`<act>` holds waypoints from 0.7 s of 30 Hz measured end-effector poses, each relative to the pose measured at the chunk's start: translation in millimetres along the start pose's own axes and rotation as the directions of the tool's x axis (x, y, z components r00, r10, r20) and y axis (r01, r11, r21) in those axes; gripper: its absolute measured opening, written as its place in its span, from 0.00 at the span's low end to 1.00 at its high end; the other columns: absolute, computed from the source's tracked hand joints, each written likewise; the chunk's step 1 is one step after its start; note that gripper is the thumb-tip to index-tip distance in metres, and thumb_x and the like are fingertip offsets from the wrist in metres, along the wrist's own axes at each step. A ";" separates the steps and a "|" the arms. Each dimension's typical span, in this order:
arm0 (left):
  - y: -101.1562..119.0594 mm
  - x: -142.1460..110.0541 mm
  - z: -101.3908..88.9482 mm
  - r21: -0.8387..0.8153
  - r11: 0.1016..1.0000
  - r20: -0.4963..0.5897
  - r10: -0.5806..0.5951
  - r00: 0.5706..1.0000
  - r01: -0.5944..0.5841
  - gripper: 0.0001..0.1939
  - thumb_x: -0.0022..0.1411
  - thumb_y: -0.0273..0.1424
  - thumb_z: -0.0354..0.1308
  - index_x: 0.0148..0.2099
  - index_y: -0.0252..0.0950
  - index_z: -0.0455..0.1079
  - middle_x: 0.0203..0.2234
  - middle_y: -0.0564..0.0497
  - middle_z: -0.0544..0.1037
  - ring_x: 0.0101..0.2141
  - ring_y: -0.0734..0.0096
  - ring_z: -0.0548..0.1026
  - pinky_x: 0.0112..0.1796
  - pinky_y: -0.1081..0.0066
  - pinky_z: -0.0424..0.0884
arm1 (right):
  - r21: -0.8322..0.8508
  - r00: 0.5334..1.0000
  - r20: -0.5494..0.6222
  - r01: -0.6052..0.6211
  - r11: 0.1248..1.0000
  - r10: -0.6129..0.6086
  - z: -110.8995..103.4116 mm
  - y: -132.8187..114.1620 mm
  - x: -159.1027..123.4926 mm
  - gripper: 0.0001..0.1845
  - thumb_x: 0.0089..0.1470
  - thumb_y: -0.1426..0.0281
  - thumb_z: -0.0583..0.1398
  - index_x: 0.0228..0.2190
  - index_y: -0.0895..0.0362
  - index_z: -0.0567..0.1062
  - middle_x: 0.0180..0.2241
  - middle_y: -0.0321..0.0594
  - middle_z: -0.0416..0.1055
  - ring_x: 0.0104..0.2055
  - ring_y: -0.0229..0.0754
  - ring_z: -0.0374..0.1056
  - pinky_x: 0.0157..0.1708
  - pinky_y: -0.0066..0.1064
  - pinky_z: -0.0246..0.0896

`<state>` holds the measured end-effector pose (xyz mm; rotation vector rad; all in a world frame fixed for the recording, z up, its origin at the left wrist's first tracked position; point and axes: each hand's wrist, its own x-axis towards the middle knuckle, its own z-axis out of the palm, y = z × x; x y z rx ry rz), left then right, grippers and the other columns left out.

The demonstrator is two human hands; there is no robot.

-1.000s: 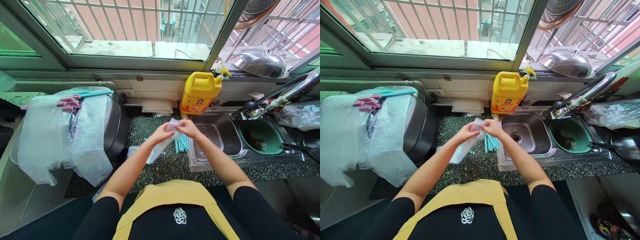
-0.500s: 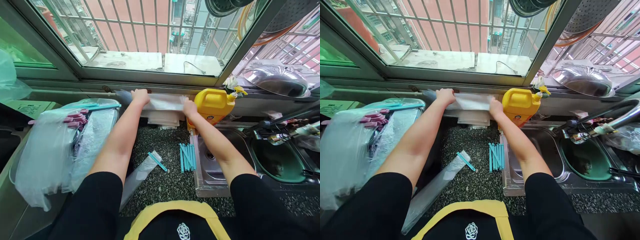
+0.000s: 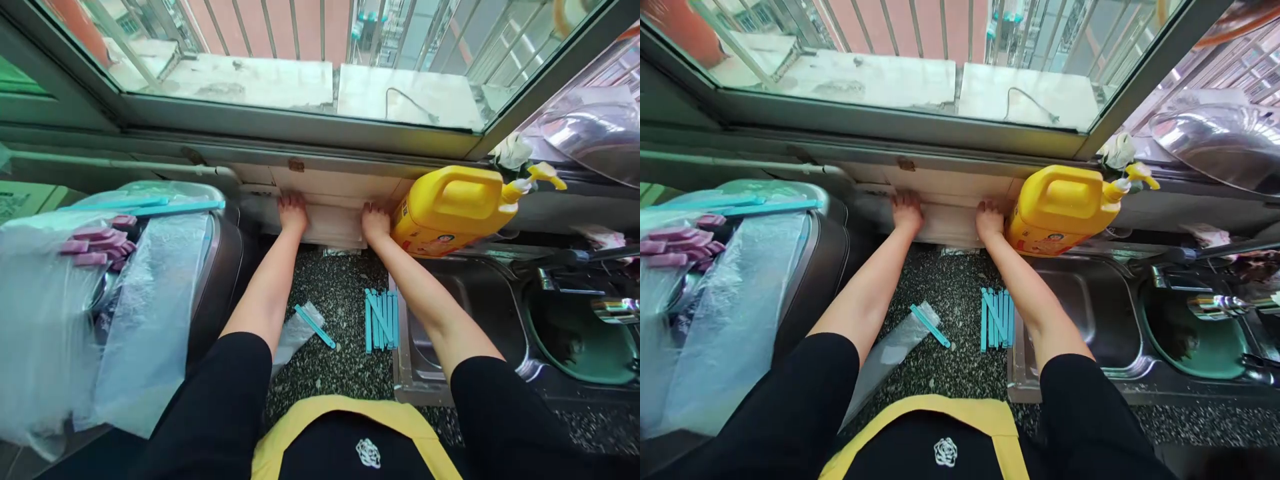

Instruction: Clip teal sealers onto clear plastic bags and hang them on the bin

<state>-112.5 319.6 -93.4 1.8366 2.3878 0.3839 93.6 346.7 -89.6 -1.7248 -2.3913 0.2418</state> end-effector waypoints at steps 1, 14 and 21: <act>3.0 -6.6 0.0 -0.047 0.999 -0.026 -0.027 0.999 0.026 0.23 0.56 0.25 0.46 0.55 0.27 0.60 0.55 0.34 0.60 0.58 0.51 0.52 0.57 0.54 0.40 | -0.029 0.999 -0.036 0.033 0.999 -0.034 -1.8 -5.5 -9.1 0.18 0.56 0.72 0.51 0.47 0.66 0.65 0.46 0.63 0.64 0.47 0.56 0.62 0.42 0.45 0.57; -29.0 -262.2 20.3 -0.342 0.891 0.064 -0.294 0.954 0.298 0.15 0.56 0.25 0.47 0.47 0.33 0.65 0.43 0.41 0.71 0.46 0.57 0.68 0.48 0.60 0.63 | 0.051 0.876 0.423 0.234 0.971 -0.234 46.5 -73.8 -257.7 0.18 0.52 0.59 0.57 0.39 0.60 0.69 0.40 0.48 0.68 0.42 0.47 0.64 0.38 0.33 0.59; -19.3 -323.6 4.9 -0.232 0.972 0.088 -0.009 0.996 0.029 0.32 0.48 0.37 0.60 0.56 0.36 0.61 0.56 0.38 0.61 0.54 0.49 0.60 0.53 0.55 0.57 | 0.067 0.914 0.285 0.282 0.957 -0.289 28.8 -81.1 -276.3 0.11 0.55 0.70 0.51 0.36 0.62 0.70 0.34 0.48 0.71 0.37 0.43 0.67 0.35 0.30 0.59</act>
